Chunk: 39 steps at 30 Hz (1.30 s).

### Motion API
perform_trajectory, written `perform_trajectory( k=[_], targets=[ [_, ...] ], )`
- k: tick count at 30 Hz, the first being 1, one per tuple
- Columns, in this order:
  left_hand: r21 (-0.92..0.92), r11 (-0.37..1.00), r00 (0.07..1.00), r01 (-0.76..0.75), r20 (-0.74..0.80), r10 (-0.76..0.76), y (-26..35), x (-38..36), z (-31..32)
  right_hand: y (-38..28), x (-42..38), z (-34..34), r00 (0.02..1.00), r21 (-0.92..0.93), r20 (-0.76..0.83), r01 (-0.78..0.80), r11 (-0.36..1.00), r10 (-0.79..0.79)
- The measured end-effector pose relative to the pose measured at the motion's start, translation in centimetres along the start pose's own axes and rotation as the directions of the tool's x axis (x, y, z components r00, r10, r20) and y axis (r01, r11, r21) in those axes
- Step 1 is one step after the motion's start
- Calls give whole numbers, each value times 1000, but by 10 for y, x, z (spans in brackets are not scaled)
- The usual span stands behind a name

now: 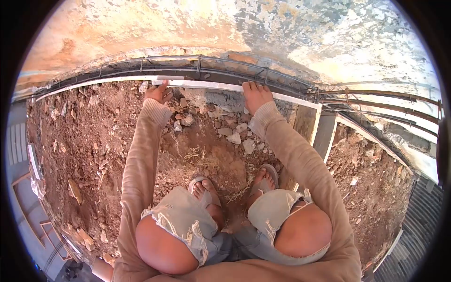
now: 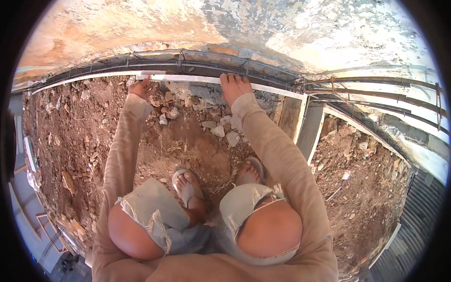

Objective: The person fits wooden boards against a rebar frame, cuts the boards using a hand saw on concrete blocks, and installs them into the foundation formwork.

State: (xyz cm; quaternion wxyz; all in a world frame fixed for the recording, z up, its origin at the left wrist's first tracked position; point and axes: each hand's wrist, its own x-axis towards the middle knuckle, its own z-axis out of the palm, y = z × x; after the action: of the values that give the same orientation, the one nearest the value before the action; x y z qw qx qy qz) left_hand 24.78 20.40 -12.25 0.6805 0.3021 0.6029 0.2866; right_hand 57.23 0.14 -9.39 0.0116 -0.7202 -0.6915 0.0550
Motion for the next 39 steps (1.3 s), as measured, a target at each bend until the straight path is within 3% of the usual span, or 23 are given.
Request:
perform_trajectory(
  k=[4,6,8,9,12,14,22,24,26,28,29,30,32,33,34,36,37,39],
  targets=[
    [-74,997,999,-30,-40,27,-4,-4,7,10,-5,1,997,32,-75,14,999,-12],
    [-85,995,996,-49,-75,43,-4,-13,16,21,-11,-8,992,-57,87,-87,995,92],
    [-101,992,994,-71,-86,63,-5,-19,17,31,-18,-5,993,-37,90,-71,997,74],
    [-114,986,992,-124,-5,124,-10,-13,9,36,-19,-2,994,-16,89,-57,998,58],
    [-205,968,984,-142,-134,117,-16,-36,15,34,-34,1,998,-59,4,57,997,-57],
    [-261,956,991,-135,-28,132,-31,-29,-3,26,-50,8,997,-60,-26,73,996,-75],
    [-259,949,979,-182,39,198,-35,-56,-4,13,-68,-1,977,-62,-190,83,995,-94],
    [-329,930,984,-163,-122,129,-30,-59,12,10,-66,-6,980,-67,-179,73,995,-84],
    [-249,950,982,-186,-39,183,-31,-62,21,11,-64,-7,982,-75,-172,65,995,-77],
    [-377,902,978,-209,-59,202,-31,-63,29,16,-60,-6,982,-43,-174,65,997,-72],
    [-452,863,964,-225,-232,130,-38,-54,31,16,-59,-8,982,-43,-174,70,997,-76],
    [-454,862,963,-227,-236,129,-52,-37,25,18,-59,-12,991,-5,-123,54,999,-55],
    [77,964,958,-254,-119,262,-70,-15,14,21,-57,-23,997,37,-69,48,998,-46],
    [865,459,930,-204,24,368,-66,-16,16,22,-56,-30,998,63,-55,36,997,-33],
    [947,78,862,-312,248,441,-104,28,-3,23,-55,-32,999,89,-40,27,996,-24],
    [919,-237,896,-315,371,243,-92,25,16,23,-56,-28,998,81,-52,38,996,-34],
    [925,-228,901,-303,356,249,-81,24,26,24,-54,-27,997,67,-73,39,997,-34],
    [851,-452,960,-267,278,-42,-64,20,35,24,-55,-26,992,44,-109,64,997,-59]
  ],
)
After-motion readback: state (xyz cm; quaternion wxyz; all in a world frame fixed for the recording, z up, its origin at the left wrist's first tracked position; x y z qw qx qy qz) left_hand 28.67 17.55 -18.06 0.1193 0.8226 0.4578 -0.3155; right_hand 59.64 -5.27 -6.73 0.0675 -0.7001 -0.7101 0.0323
